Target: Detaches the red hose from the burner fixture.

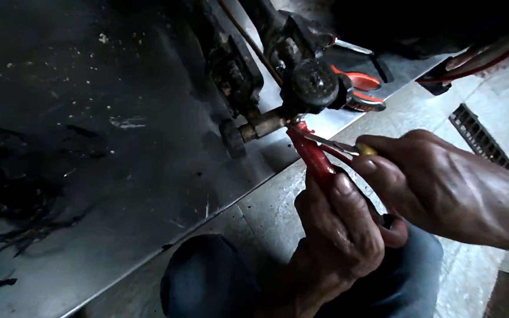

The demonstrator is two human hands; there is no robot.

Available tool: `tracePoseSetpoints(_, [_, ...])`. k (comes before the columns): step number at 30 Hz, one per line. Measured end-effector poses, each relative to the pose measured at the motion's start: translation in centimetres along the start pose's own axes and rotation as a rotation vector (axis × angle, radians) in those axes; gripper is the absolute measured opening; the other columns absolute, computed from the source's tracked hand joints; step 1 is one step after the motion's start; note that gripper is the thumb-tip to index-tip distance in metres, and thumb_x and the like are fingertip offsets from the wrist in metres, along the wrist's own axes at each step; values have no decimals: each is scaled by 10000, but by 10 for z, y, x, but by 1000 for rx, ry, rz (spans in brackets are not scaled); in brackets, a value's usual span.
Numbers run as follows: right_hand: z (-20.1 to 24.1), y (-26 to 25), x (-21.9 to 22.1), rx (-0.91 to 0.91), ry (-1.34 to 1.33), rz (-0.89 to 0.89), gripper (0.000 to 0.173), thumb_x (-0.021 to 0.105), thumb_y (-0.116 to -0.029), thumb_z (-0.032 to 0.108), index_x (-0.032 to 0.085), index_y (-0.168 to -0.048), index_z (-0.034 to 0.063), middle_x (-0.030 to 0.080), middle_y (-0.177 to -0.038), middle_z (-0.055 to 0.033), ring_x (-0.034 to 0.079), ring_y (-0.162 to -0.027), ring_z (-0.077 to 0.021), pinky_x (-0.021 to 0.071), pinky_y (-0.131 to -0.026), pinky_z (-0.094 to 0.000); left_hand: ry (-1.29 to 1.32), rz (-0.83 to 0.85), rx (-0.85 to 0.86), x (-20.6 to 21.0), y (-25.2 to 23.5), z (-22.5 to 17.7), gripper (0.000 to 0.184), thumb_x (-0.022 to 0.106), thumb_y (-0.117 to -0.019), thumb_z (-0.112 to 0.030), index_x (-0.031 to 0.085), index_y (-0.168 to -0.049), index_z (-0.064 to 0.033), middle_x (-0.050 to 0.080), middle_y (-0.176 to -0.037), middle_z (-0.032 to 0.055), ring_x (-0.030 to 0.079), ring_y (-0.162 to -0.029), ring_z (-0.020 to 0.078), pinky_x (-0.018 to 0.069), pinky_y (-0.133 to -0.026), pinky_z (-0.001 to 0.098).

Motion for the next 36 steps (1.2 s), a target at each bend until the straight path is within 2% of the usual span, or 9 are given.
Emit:
tracePoseSetpoints(1, [0,-2,1,8,2,4,488,320,-1062,474,493,-697,201,320,-508,134,362,-420,33,245,-372,-190,-13,-5,-5,1,0,-1,443,295,-1125,-326,505,-912,0,499,-627,-89,522,-567,-93,484,-549,100])
tracePoseSetpoints(3, [4,-11,3,34,5,27,480,351,-1038,492,531,-703,199,351,-503,121,406,-427,0,288,-383,-218,-52,-23,10,-1,0,-3,466,306,-1122,-304,541,-954,60,565,-690,-76,584,-676,-111,518,-662,88])
tracePoseSetpoints(5, [7,-16,4,18,31,28,462,347,-1036,503,525,-722,214,348,-504,126,409,-426,-16,288,-385,-231,-57,-14,24,-2,0,-3,472,290,-1123,-295,553,-956,59,576,-699,-85,589,-695,-117,520,-685,87])
tracePoseSetpoints(8, [1,-6,3,-7,121,-45,516,321,-1044,547,520,-732,187,345,-496,95,418,-408,-73,284,-378,-274,39,33,-12,1,1,3,527,238,-1114,-431,505,-896,-33,504,-610,-98,519,-523,-79,492,-510,111])
tracePoseSetpoints(10, [-1,-6,2,-55,182,-94,534,311,-1046,540,498,-712,168,342,-485,71,422,-394,-101,276,-369,-288,99,59,-54,4,2,5,520,225,-1104,-467,473,-885,-67,487,-593,-98,513,-487,-56,498,-473,130])
tracePoseSetpoints(20, [-3,-5,0,-52,205,-122,529,331,-1036,541,493,-703,163,348,-481,53,431,-389,-135,270,-365,-306,107,53,-105,4,3,7,519,199,-1101,-485,468,-893,-92,481,-602,-112,531,-500,-47,511,-476,143])
tracePoseSetpoints(24, [6,-19,1,-70,184,-126,585,310,-1021,613,502,-696,166,356,-473,48,453,-392,-145,293,-366,-313,66,16,-84,3,2,5,516,211,-1101,-481,478,-911,-82,489,-591,-118,519,-485,-57,501,-473,133])
tracePoseSetpoints(31, [-8,-8,4,-119,224,-164,585,288,-1048,560,493,-707,132,360,-479,22,444,-388,-170,287,-366,-330,198,44,-122,6,5,9,502,207,-1099,-489,453,-904,-98,477,-592,-107,532,-497,-30,512,-475,153])
tracePoseSetpoints(36, [0,-20,6,-137,166,-145,573,310,-1029,592,523,-735,149,370,-488,48,452,-396,-145,298,-367,-314,147,27,-98,6,5,8,490,187,-1106,-463,457,-911,-104,493,-592,-108,541,-492,-27,522,-473,157])
Point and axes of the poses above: each hand's wrist, its own y-axis away from the middle knuckle, its own x-axis out of the palm, z = x × y, the point moved 9 cm from there along -y, towards the middle knuckle
